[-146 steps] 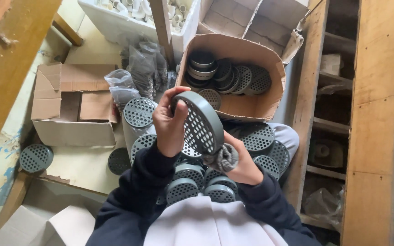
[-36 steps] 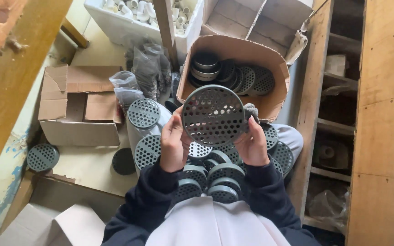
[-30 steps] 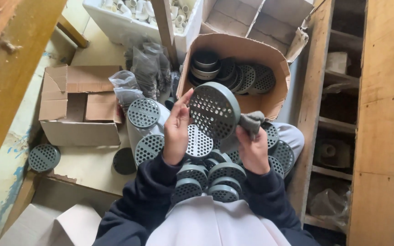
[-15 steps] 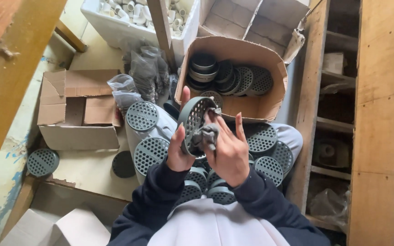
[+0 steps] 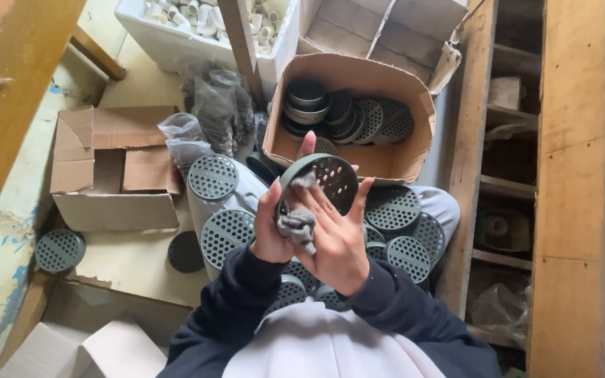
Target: The person sits cross-legged on the floor and repeatedly picks up gray circular perforated parts from a cardboard box. Using a gray cloth, they wipe each part and place it back into the box. The process is repeated for several parts.
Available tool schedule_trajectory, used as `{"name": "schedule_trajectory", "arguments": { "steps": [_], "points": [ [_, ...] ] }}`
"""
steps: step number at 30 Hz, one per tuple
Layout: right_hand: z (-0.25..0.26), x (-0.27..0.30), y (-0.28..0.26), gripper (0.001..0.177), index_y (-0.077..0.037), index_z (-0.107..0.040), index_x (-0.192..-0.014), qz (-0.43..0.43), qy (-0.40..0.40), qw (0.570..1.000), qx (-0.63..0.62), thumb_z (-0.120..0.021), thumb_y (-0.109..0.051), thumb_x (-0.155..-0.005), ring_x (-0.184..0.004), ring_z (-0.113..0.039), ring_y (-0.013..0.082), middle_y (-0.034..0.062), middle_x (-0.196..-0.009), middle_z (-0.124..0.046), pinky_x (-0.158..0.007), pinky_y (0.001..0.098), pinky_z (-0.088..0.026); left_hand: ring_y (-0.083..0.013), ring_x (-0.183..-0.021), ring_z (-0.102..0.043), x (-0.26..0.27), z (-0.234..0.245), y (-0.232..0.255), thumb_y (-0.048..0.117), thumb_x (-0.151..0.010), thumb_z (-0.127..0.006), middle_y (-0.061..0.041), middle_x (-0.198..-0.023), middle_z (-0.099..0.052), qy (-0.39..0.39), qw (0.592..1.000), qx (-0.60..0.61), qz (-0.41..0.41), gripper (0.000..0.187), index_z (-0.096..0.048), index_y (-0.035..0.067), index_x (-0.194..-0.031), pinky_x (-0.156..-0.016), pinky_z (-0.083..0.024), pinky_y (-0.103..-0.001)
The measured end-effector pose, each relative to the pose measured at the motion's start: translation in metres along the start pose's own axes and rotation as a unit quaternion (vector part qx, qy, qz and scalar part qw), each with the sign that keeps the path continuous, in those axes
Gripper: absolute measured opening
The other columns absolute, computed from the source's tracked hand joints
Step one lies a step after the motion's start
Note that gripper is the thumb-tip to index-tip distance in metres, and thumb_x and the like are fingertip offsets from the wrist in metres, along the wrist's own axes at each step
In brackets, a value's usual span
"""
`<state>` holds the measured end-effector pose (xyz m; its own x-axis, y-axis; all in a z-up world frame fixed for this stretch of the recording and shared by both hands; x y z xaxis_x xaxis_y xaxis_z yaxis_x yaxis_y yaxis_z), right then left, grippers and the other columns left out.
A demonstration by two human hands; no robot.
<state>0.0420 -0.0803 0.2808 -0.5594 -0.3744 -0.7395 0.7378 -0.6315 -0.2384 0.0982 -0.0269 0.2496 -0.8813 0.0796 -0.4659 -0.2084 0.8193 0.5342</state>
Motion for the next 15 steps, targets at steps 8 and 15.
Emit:
{"name": "schedule_trajectory", "arguments": {
  "steps": [8,15],
  "points": [
    [0.000,0.007,0.007,0.048,0.001,-0.069,-0.127,-0.033,0.005,0.986,0.164,-0.041,-0.027,-0.101,-0.112,-0.073,0.0237,0.0140,-0.126,-0.073,-0.117,0.0782,-0.016,-0.0397,-0.154,-0.023,0.012,0.014,0.005,0.048,-0.102,-0.048,-0.033,-0.166,-0.018,-0.033,0.999,-0.025,0.018,0.089,0.000,0.006,-0.164,-0.128,-0.018,-0.054],
    [-0.006,0.043,0.005,0.042,-0.009,-0.073,-0.093,0.024,0.011,0.999,0.045,-0.048,-0.043,-0.097,-0.090,-0.070,0.0196,0.0049,-0.092,-0.070,-0.114,0.0708,-0.019,-0.0378,-0.142,-0.045,0.008,0.016,-0.007,0.046,-0.101,-0.048,-0.039,-0.160,-0.026,-0.025,0.997,0.073,0.011,0.085,-0.007,0.009,-0.166,-0.115,-0.041,-0.043]
  ]
}}
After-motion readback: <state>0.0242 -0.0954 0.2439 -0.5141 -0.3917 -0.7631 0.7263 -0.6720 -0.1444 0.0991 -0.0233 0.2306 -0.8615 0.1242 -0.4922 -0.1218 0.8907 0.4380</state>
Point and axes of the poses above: each hand's wrist, its own x-axis away from the middle knuckle, its own z-axis out of the back of the hand, y = z × x, the point moved 10 cm from there along -x, towards the middle knuckle
